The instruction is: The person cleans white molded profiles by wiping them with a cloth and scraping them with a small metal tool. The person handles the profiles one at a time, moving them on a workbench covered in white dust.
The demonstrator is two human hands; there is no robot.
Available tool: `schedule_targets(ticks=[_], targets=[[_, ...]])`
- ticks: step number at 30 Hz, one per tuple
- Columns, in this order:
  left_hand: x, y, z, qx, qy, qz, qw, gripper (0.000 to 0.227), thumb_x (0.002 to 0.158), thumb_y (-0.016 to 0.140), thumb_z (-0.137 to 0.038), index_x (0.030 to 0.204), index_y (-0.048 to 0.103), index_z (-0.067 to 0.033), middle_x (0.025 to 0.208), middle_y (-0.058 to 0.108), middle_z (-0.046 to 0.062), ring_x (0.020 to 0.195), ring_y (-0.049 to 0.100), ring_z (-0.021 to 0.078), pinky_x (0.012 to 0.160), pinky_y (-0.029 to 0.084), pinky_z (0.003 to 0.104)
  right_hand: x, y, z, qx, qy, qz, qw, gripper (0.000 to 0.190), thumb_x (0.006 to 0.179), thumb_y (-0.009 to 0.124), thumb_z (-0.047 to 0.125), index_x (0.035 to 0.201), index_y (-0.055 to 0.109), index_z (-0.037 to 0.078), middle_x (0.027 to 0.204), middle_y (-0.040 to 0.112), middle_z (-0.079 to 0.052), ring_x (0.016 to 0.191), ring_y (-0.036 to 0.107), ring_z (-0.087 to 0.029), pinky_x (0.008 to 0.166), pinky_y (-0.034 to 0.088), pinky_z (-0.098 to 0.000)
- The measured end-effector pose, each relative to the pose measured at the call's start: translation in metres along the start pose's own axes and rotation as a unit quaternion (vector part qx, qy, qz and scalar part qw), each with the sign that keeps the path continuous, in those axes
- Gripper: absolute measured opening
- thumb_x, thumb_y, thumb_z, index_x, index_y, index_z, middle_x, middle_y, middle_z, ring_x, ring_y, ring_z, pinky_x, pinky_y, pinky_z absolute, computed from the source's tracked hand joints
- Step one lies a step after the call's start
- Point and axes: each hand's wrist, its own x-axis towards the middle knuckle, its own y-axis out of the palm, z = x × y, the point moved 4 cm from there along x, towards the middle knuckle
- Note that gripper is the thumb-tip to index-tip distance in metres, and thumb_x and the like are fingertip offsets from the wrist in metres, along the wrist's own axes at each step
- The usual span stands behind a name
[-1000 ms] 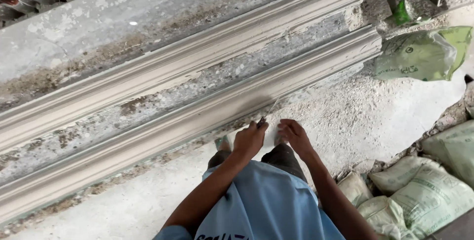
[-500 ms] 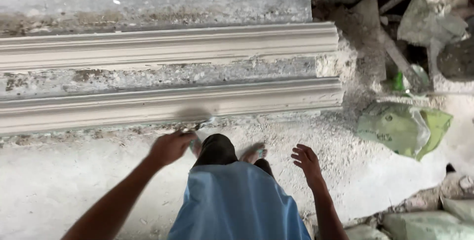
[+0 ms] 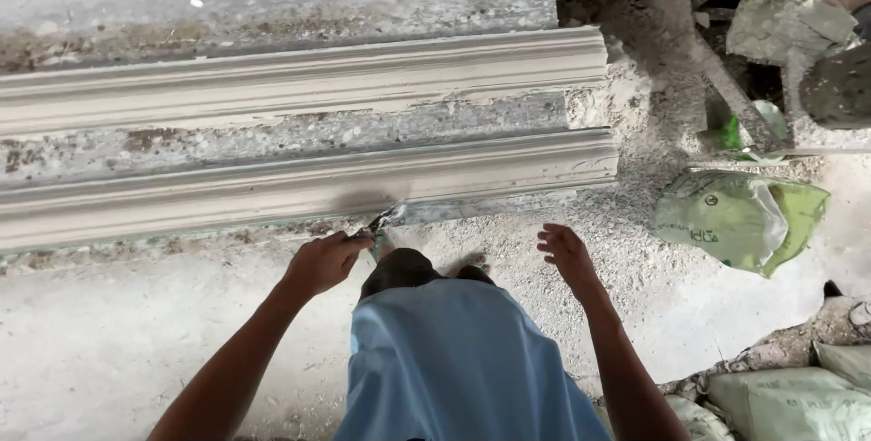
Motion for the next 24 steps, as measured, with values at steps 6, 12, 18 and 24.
schedule_targets(ticks=[6,12,18,24], targets=[[0.078,0.034,-0.069,-0.002,0.037,0.014,0.999,0.037,0.096,0.063,-0.017,0.129,0.07,-0.0314,0.101,0.074,0.012,0.07,0.074,0.0273,0.059,0.061,0.042,-0.025,0.018,-0.007,0.031,0.047,-0.015,0.998,0.041,0.103,0.053,0.028,0.139,0.056,0.008,0.13,0.069,-0.012,0.114,0.069,-0.026,0.093,0.056,-0.043],[0.064,0.044,-0.047,0.029,0.067,0.032,0.997,0.043,0.095,0.059,-0.009,0.132,0.067,-0.0272,0.099,0.074,0.013,0.068,0.073,0.027,0.055,0.061,0.042,-0.015,0.025,-0.001,0.035,0.066,0.027,0.997,0.044,0.104,0.051,0.03,0.143,0.052,0.009,0.133,0.066,-0.011,0.119,0.067,-0.026,0.097,0.055,-0.0426],[0.021,0.005,-0.018,0.033,0.048,-0.009,0.998,0.038,0.091,0.065,-0.015,0.127,0.069,-0.0274,0.089,0.076,0.009,0.068,0.073,0.0251,0.056,0.059,0.04,-0.024,0.006,-0.008,0.059,0.047,-0.022,0.997,0.044,0.103,0.052,0.029,0.142,0.054,0.006,0.132,0.067,-0.012,0.116,0.067,-0.026,0.095,0.054,-0.0424],[0.135,0.1,-0.138,-0.031,0.118,-0.016,0.992,0.034,0.101,0.056,-0.015,0.132,0.067,-0.0235,0.095,0.069,0.015,0.07,0.07,0.0289,0.059,0.06,0.045,-0.029,0.022,-0.003,0.072,0.05,0.0,0.996,0.043,0.103,0.054,0.029,0.14,0.055,0.008,0.13,0.068,-0.011,0.114,0.067,-0.024,0.092,0.055,-0.04]])
